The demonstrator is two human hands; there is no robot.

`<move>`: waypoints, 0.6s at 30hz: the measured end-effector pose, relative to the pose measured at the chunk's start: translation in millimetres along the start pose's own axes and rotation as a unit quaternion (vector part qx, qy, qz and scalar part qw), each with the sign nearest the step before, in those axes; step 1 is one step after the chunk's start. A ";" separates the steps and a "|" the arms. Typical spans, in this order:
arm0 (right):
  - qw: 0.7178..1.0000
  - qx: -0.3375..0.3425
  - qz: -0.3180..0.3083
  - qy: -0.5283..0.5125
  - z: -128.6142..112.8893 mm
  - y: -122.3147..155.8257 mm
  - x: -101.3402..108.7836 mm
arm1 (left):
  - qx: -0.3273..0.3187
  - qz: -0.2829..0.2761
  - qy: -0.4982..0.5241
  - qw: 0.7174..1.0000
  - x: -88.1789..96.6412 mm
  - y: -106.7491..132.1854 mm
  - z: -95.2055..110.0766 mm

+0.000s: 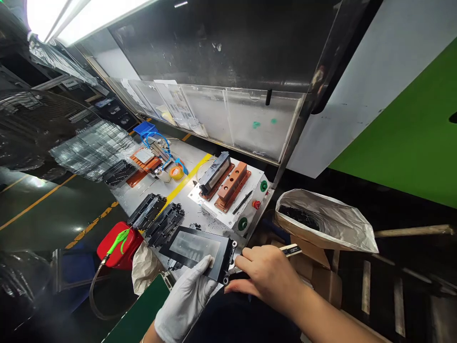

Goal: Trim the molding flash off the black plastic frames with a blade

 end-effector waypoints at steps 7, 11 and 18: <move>1.000 -0.006 0.012 0.001 0.0 -0.8 2.7 | -0.024 0.007 -0.016 1.000 4.7 4.2 1.2; 1.000 -0.012 0.024 0.017 0.1 -2.6 4.9 | -0.054 0.099 0.002 0.994 10.4 11.0 1.6; 0.996 -0.034 0.055 0.063 4.8 -5.8 3.7 | -0.178 0.127 -0.003 0.976 15.9 9.1 0.7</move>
Point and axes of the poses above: each hand's wrist, its own y-axis away from the middle knuckle, its own x-axis out of the back of the hand, z = x × y, the point moved 7 cm from there along -y, towards the middle knuckle, and after that the axes turned 2 degrees about x, right-handed, at the moved point
